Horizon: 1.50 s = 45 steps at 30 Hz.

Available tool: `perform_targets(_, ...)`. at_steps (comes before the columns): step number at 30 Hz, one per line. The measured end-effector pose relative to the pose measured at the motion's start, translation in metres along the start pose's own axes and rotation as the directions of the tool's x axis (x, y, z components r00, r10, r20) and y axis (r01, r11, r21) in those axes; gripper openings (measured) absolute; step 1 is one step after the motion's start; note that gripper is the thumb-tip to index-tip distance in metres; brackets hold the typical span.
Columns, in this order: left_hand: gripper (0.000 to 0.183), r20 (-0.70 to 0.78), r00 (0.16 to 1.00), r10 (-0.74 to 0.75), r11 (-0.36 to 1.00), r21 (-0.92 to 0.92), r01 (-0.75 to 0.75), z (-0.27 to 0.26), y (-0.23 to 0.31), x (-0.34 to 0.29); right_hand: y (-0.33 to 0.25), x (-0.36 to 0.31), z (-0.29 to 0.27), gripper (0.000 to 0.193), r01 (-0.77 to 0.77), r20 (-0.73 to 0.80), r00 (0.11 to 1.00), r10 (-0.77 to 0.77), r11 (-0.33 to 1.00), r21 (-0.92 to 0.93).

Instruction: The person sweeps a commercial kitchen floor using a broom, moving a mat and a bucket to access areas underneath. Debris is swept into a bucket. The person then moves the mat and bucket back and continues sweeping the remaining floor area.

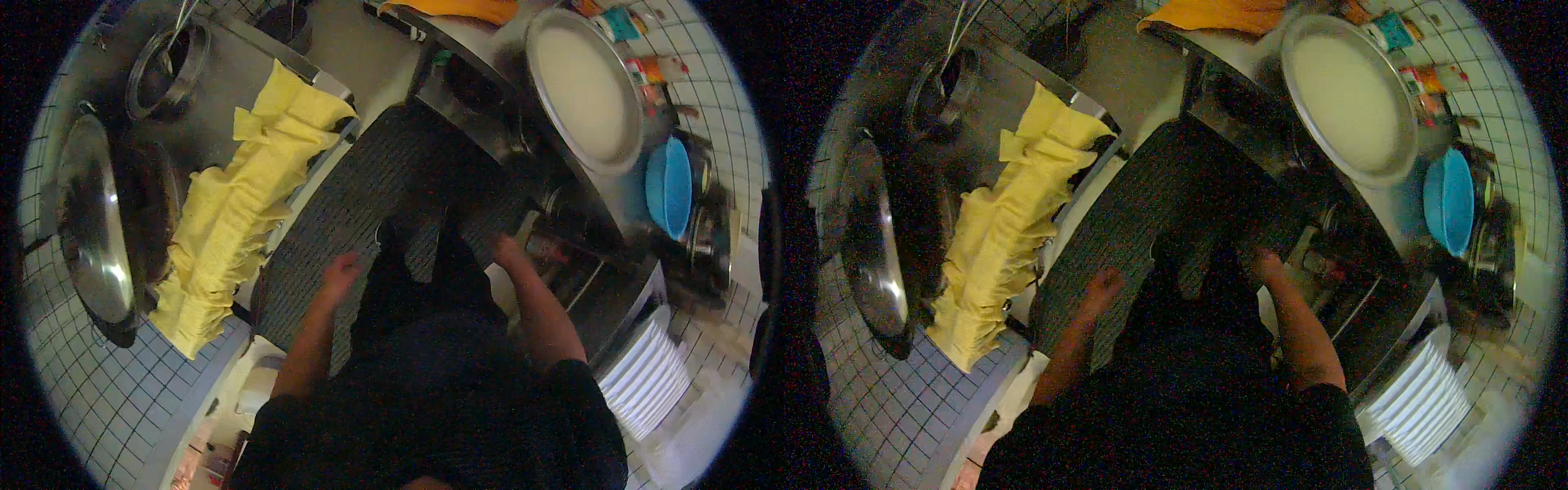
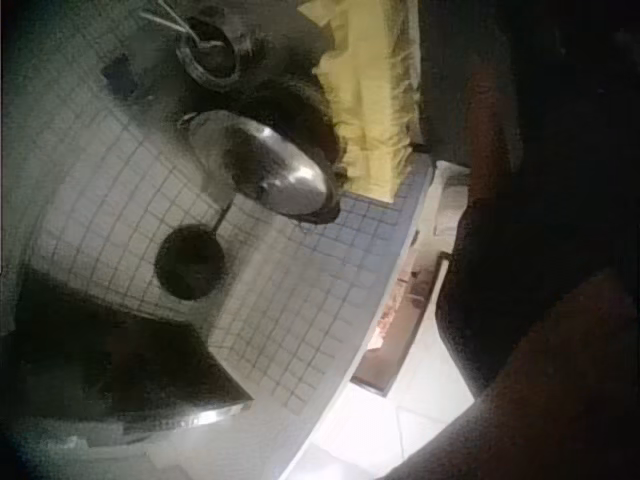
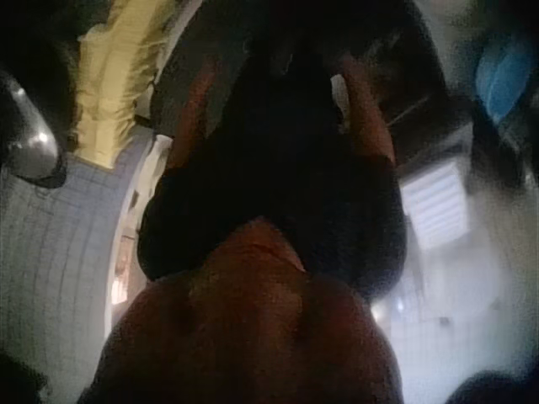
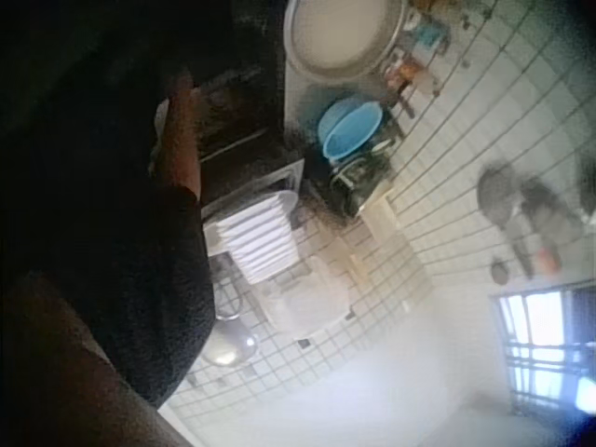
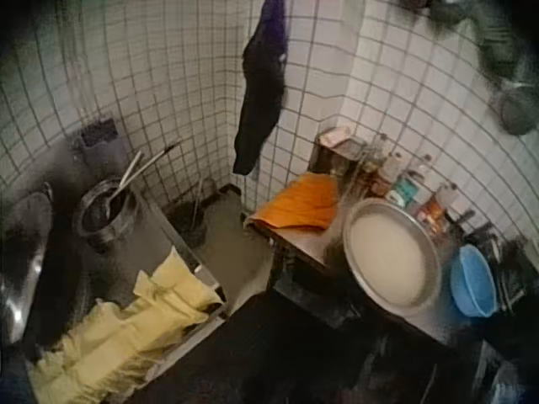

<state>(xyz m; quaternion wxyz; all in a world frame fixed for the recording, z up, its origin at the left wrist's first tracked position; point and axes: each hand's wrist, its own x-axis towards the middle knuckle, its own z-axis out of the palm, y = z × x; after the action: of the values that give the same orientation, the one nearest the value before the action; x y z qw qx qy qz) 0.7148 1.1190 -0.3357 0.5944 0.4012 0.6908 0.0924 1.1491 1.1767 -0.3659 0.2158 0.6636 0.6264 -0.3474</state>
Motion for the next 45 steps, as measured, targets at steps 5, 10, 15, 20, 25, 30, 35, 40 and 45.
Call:
perform_targets(5,0.047,-0.141,0.959,-0.245,0.969,-0.018,0.245,0.059,-0.055,0.023,-0.009,0.17,-0.014,0.046,0.318,-0.128,0.937,-0.324,0.946,-0.066)
perform_targets(10,0.045,-0.377,0.856,-0.352,0.92,-0.307,0.243,0.119,-0.104,0.094,-0.051,0.384,0.005,0.042,0.292,0.016,0.955,-0.295,0.935,-0.199)
perform_targets(15,0.049,-0.629,0.776,0.04,0.997,-0.029,-0.074,0.175,-0.122,0.17,-0.094,0.532,0.035,0.048,0.384,-0.143,0.875,-0.462,0.843,-0.376)
perform_targets(20,0.05,-0.84,0.506,0.196,0.938,0.011,-0.346,0.159,-0.134,0.218,-0.13,0.62,0.075,0.051,0.302,-0.085,0.928,-0.363,0.866,-0.398)
perform_targets(25,0.055,-0.847,0.406,0.342,0.927,0.235,-0.292,0.14,-0.153,0.274,-0.135,0.714,0.129,0.036,0.175,-0.405,0.84,-0.36,0.888,-0.425)
perform_targets(30,0.058,-0.879,0.345,0.328,0.892,0.169,-0.419,0.143,-0.166,0.301,-0.133,0.758,0.149,0.033,0.083,-0.266,0.935,-0.236,0.872,-0.483)
perform_targets(35,0.056,-0.861,0.404,0.309,0.924,0.17,-0.344,0.144,-0.158,0.278,-0.133,0.711,0.132,0.036,0.281,0.023,0.951,-0.307,0.834,-0.476)
perform_targets(40,0.049,-0.887,0.425,0.181,0.907,-0.016,-0.421,0.166,-0.133,0.239,-0.146,0.591,0.153,0.04,0.552,0.351,0.819,-0.453,0.789,-0.269)
perform_targets(45,0.05,-0.846,0.517,0.131,0.895,-0.123,-0.428,0.199,-0.115,0.169,-0.173,0.445,0.153,0.043,0.546,0.425,0.758,-0.495,0.837,0.001)
